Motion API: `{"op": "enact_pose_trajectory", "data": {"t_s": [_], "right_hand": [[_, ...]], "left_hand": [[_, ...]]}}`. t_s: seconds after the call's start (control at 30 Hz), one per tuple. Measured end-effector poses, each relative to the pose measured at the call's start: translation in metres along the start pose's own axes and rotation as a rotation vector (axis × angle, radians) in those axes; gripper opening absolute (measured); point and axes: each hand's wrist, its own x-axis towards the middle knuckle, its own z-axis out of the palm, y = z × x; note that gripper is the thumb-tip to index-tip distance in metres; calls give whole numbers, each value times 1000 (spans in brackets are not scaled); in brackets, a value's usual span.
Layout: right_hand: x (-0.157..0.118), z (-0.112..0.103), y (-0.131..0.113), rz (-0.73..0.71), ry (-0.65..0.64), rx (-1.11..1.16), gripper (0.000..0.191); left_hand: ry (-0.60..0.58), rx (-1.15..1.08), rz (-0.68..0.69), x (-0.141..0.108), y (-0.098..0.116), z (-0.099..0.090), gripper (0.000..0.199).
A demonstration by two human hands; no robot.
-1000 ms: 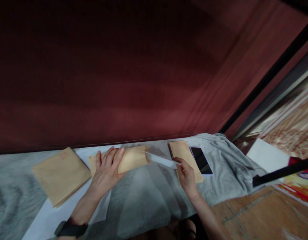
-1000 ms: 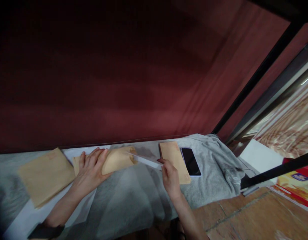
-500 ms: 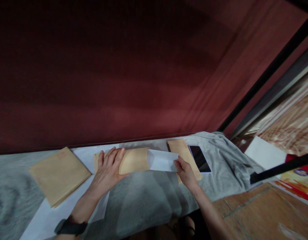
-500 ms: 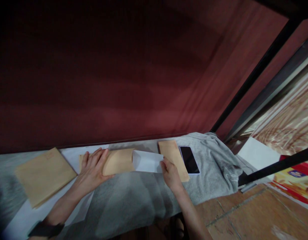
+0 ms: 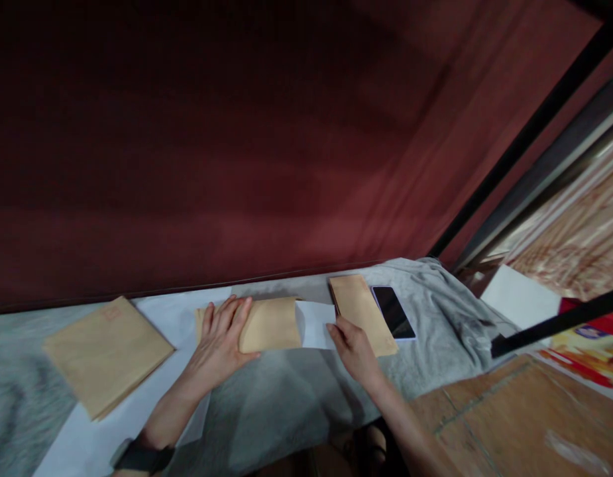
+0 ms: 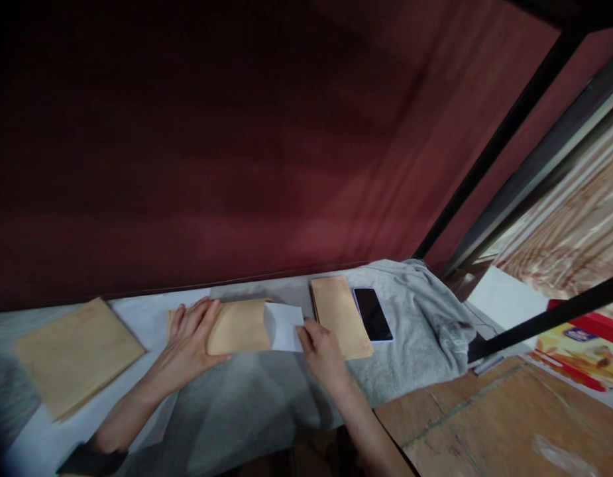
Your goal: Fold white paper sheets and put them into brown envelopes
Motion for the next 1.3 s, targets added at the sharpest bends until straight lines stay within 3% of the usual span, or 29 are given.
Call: {"op": "enact_pose_trajectory", "data": {"t_s": [0.13, 0.33, 0.5, 0.67, 1.07, 1.3], "right_hand": [[-6, 8, -22, -101, 17, -37, 33], [-10, 23, -37, -130, -45, -171, 37], [-10, 28, -45, -71, 64, -179, 38], [-7, 32, -45, -19, 146, -72, 33], [-1, 43, -36, 104, 50, 52, 30], [-4, 38, -39, 154, 177, 189, 12]], "left_hand": [[14, -26, 22, 2, 8, -1, 110], [43, -26, 93, 5, 22, -3, 110], [41, -11, 116, 5, 24, -2, 108], [26, -19, 128, 5, 27, -2, 106], [-22, -24, 129, 7, 32, -2, 99], [-36, -28, 127, 7, 32, -1, 102]]}}
